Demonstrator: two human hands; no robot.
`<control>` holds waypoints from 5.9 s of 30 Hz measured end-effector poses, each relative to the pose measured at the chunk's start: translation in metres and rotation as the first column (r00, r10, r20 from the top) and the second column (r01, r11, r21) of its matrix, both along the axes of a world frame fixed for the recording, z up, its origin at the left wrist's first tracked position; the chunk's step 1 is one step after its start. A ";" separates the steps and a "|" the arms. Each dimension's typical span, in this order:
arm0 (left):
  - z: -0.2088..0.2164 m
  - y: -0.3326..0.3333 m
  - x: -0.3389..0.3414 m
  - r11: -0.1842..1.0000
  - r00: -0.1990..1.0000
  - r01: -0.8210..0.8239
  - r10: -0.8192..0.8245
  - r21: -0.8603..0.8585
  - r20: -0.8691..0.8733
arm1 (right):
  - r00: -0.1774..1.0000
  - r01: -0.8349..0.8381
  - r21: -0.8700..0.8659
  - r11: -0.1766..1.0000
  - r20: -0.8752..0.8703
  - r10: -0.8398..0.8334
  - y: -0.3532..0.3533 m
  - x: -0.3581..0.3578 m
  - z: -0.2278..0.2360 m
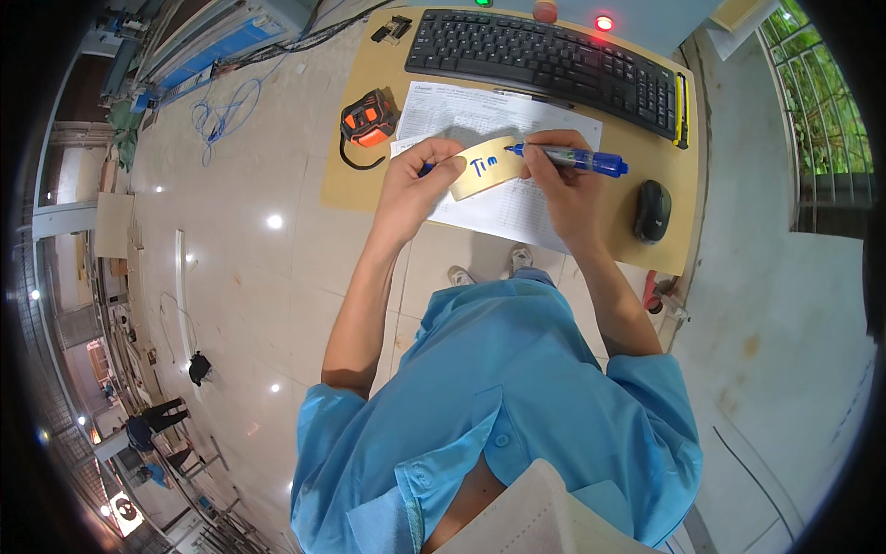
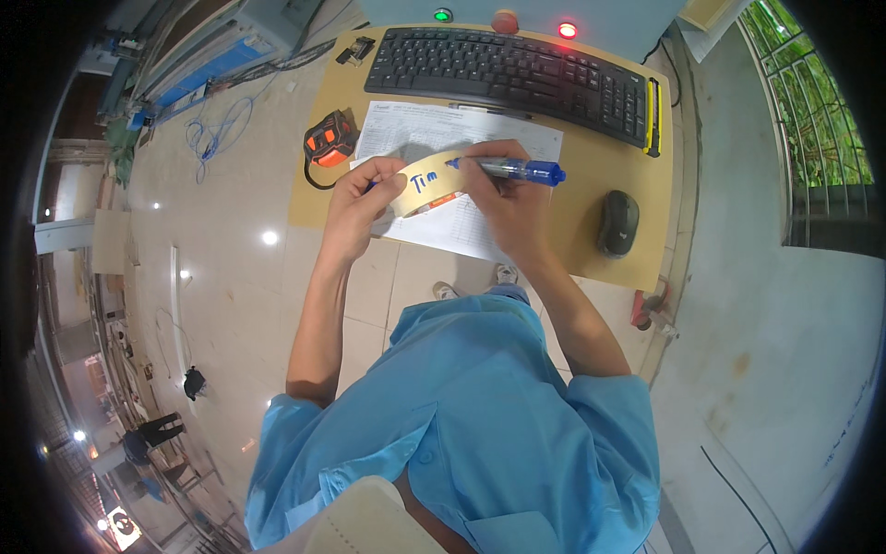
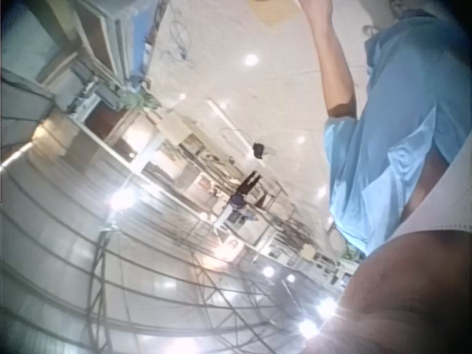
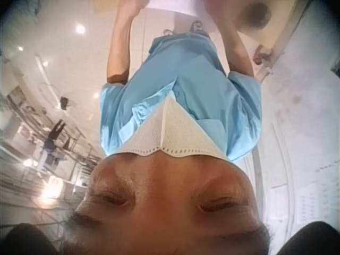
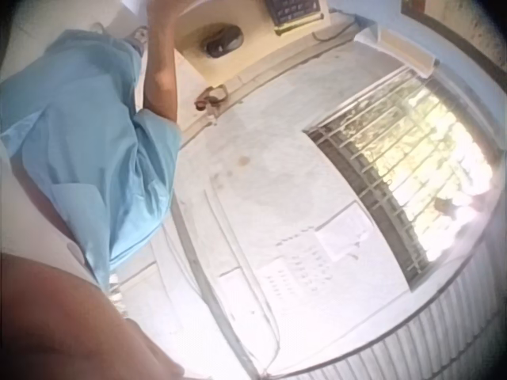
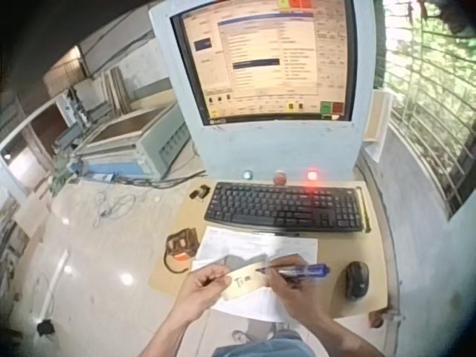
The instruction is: The person walks to a workstation, writes on a paper list, tears off a piece of masking tape, writes 'Tim 900' on it with a marker, and sticks the label onto a wooden panel. They then write on the list again and place a small card on the panel.
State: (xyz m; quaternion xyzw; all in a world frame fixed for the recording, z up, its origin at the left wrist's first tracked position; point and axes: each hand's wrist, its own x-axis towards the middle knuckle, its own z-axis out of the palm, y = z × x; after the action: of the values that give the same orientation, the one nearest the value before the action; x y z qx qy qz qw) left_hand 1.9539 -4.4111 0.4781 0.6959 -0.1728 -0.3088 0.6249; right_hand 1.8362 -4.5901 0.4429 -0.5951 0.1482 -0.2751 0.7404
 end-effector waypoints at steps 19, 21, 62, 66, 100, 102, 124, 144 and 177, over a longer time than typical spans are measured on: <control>-0.015 0.009 0.002 0.997 0.998 -0.021 0.017 -0.079 -0.059 | 0.999 0.017 0.043 0.999 0.044 -0.019 0.001 0.003 -0.003; -0.015 0.009 0.001 0.995 0.998 -0.028 0.023 -0.092 -0.057 | 0.999 -0.002 0.023 1.000 0.046 0.001 0.000 0.003 -0.004; -0.015 0.035 -0.016 0.968 0.964 0.016 0.051 -0.251 0.260 | 0.986 -0.168 -0.156 0.973 -0.027 0.166 0.029 -0.020 0.047; 0.006 0.044 -0.027 0.997 0.873 0.051 -0.019 -0.053 0.488 | 0.978 -0.206 -0.153 0.967 -0.050 0.200 0.036 -0.015 0.056; 0.008 0.015 -0.080 0.966 0.896 0.259 -0.248 0.019 0.368 | 0.888 -0.404 0.279 0.871 -0.110 0.447 -0.018 -0.077 0.022; 0.006 0.013 -0.086 0.968 0.862 0.244 -0.247 0.066 0.443 | 0.905 -0.375 0.280 0.884 -0.098 0.415 -0.014 -0.080 0.015; -0.053 0.023 -0.029 0.871 0.685 -0.435 0.155 0.228 0.712 | 0.974 -0.228 -0.969 0.096 -0.225 0.040 -0.064 0.006 0.049; 0.080 0.067 -0.047 0.984 0.906 -0.148 0.093 0.102 0.414 | 0.797 -0.543 -0.828 0.140 -0.456 0.395 -0.045 0.027 0.091; 0.062 0.050 -0.050 0.928 0.570 -0.300 -0.011 0.221 0.821 | 0.909 -0.202 -0.978 -0.057 -0.209 0.362 0.025 0.040 0.127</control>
State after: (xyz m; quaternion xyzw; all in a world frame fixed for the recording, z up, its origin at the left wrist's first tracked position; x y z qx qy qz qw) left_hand 1.9035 -4.3611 0.5403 0.8668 -0.3249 0.0711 0.3716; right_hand 1.8765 -4.5652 0.5695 -0.9382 -0.2554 -0.1730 0.1567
